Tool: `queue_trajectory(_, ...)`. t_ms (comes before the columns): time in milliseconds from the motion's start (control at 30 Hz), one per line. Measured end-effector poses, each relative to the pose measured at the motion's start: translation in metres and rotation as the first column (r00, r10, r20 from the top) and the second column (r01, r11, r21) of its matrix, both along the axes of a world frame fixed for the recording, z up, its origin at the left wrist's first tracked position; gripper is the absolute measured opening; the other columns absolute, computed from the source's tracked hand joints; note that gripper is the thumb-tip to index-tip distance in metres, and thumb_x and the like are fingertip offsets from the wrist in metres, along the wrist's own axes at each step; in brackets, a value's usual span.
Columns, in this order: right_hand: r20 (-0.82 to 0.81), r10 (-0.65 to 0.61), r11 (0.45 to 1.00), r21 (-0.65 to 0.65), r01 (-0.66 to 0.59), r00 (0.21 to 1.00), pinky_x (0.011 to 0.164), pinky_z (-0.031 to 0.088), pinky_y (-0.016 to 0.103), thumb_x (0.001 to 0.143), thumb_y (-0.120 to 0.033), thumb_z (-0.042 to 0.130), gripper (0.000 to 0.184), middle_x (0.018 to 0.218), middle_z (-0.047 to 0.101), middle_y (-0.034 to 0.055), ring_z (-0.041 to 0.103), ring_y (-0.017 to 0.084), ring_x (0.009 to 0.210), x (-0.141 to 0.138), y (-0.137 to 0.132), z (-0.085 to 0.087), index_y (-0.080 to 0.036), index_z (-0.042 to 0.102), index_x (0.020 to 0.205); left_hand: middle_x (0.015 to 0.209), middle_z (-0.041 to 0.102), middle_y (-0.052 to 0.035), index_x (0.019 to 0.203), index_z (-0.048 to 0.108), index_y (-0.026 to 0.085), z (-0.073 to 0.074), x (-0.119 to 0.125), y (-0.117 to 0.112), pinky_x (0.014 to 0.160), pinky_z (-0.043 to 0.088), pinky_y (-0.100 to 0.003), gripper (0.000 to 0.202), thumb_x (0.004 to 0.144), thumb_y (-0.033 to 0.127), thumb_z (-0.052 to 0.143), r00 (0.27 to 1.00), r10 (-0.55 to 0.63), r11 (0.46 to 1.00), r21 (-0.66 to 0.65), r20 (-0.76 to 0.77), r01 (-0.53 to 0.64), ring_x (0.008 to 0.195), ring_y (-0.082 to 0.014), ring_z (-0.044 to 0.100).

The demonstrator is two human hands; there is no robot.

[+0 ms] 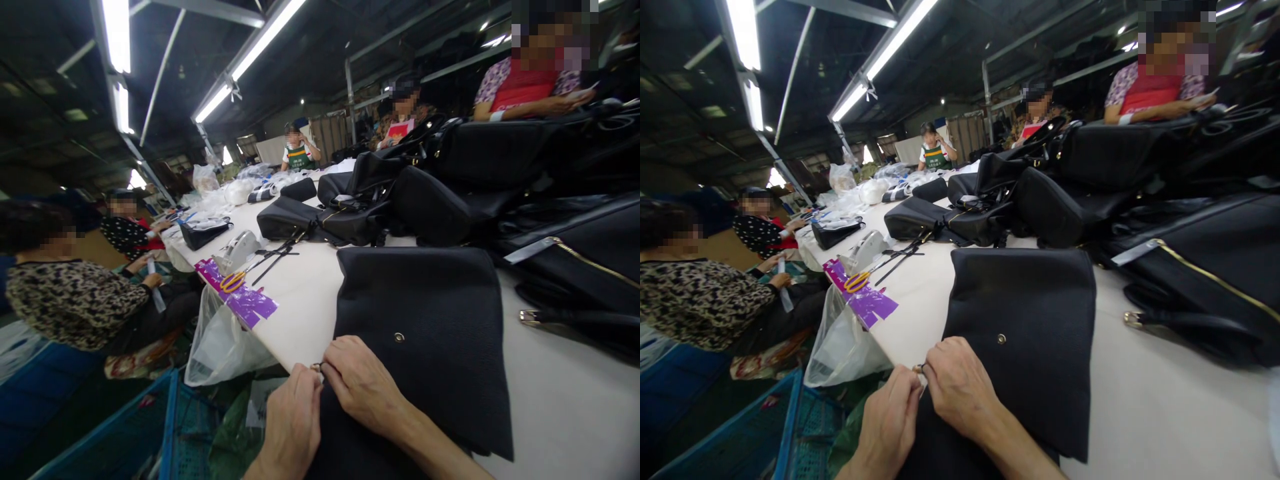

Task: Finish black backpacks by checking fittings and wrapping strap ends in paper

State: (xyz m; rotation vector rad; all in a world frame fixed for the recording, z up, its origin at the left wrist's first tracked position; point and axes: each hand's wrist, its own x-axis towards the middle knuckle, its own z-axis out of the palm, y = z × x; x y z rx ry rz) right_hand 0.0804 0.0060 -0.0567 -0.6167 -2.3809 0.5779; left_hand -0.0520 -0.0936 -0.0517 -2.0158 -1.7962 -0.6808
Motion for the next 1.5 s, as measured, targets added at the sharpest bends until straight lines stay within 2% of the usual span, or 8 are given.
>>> queue_trajectory(200, -0.057, -0.002, 1.0, -0.004, 0.002, 0.998, 0.077, 0.04, 0.033, 0.093, -0.012, 0.044, 0.022, 0.079, 0.058, 0.0041, 0.051, 0.019, 0.078, 0.0, 0.002, -0.001, -0.018, 0.054, 0.075, 0.068, 0.051, 0.0019, 0.075, 0.046, 0.022, -0.004, -0.005, -0.003, 0.056, 0.038, -0.024, 0.021, 0.095, 0.021, 0.041, 0.889, 0.105, 0.981, -0.193, 0.446, -0.019, 0.059, -0.0127, 0.052)
queue_trajectory(500, -0.056, 0.015, 0.999, -0.038, -0.017, 0.998, 0.079, 0.04, 0.035, 0.095, -0.013, 0.044, 0.02, 0.081, 0.057, 0.0051, 0.05, 0.02, 0.08, 0.0, 0.002, -0.001, -0.017, 0.054, 0.078, 0.061, 0.045, 0.0082, 0.088, 0.051, 0.02, 0.002, -0.011, 0.008, 0.038, 0.016, -0.019, 0.041, 0.082, 0.061, 0.054, 0.098, 0.275, 0.936, -0.289, 0.957, 0.201, 0.039, -0.0046, 0.025)
queue_trajectory(800, -0.124, 0.011, 0.999, 0.036, -0.006, 0.992, 0.078, 0.04, 0.035, 0.094, -0.013, 0.044, 0.021, 0.079, 0.056, 0.0046, 0.049, 0.02, 0.079, -0.001, -0.001, -0.002, -0.018, 0.052, 0.075, 0.051, 0.037, 0.0075, 0.059, 0.049, 0.019, 0.01, 0.0, 0.017, 0.046, 0.02, -0.022, 0.035, 0.071, 0.047, 0.067, 0.199, 0.311, 0.932, -0.34, 0.929, 0.128, 0.048, -0.0075, 0.027)
queue_trajectory(1067, -0.024, 0.052, 0.998, -0.03, -0.053, 0.998, 0.078, 0.039, 0.034, 0.094, -0.01, 0.042, 0.022, 0.08, 0.057, 0.0036, 0.05, 0.019, 0.078, 0.002, 0.003, 0.002, -0.018, 0.053, 0.077, 0.055, 0.039, 0.005, 0.056, 0.048, 0.018, 0.017, -0.001, 0.018, 0.052, 0.024, -0.024, 0.023, 0.072, 0.03, 0.06, 0.577, 0.214, 0.951, -0.302, 0.788, 0.059, 0.053, -0.0092, 0.035)
queue_trajectory(1133, -0.041, 0.034, 0.999, -0.011, -0.034, 0.999, 0.079, 0.039, 0.035, 0.093, -0.011, 0.041, 0.021, 0.08, 0.057, 0.0042, 0.05, 0.02, 0.079, 0.0, 0.001, 0.001, -0.018, 0.054, 0.078, 0.052, 0.037, 0.0063, 0.055, 0.045, 0.019, 0.014, 0.0, 0.019, 0.049, 0.022, -0.022, 0.025, 0.067, 0.033, 0.062, 0.426, 0.274, 0.937, -0.34, 0.862, 0.085, 0.05, -0.008, 0.032)
queue_trajectory(1267, -0.057, -0.022, 0.999, 0.045, 0.024, 0.998, 0.08, 0.037, 0.037, 0.091, -0.011, 0.042, 0.021, 0.079, 0.057, 0.0056, 0.049, 0.022, 0.081, -0.004, -0.005, -0.004, -0.018, 0.054, 0.076, 0.05, 0.035, 0.0108, 0.064, 0.043, 0.021, 0.011, 0.01, 0.016, 0.04, 0.008, -0.019, 0.034, 0.056, 0.041, 0.069, -0.241, 0.493, 0.863, -0.437, 0.836, 0.253, 0.042, -0.0033, 0.016)
queue_trajectory(1333, -0.044, -0.037, 0.997, 0.066, 0.04, 0.998, 0.078, 0.037, 0.037, 0.091, -0.01, 0.043, 0.021, 0.078, 0.056, 0.0055, 0.048, 0.022, 0.079, -0.005, -0.007, -0.006, -0.018, 0.053, 0.075, 0.051, 0.038, 0.0113, 0.068, 0.044, 0.021, 0.014, 0.019, 0.013, 0.04, 0.006, -0.017, 0.04, 0.05, 0.038, 0.074, -0.431, 0.53, 0.848, -0.436, 0.731, 0.303, 0.041, -0.0019, 0.016)
queue_trajectory(1500, -0.081, -0.036, 0.999, 0.016, 0.038, 0.996, 0.076, 0.037, 0.035, 0.094, -0.012, 0.044, 0.022, 0.078, 0.056, 0.0039, 0.048, 0.021, 0.079, -0.002, -0.001, -0.004, -0.019, 0.053, 0.075, 0.048, 0.038, 0.0094, 0.061, 0.041, 0.021, 0.025, 0.027, 0.009, 0.04, 0.007, -0.018, 0.033, 0.054, 0.034, 0.071, -0.355, 0.526, 0.842, -0.413, 0.773, 0.347, 0.041, -0.0026, 0.019)
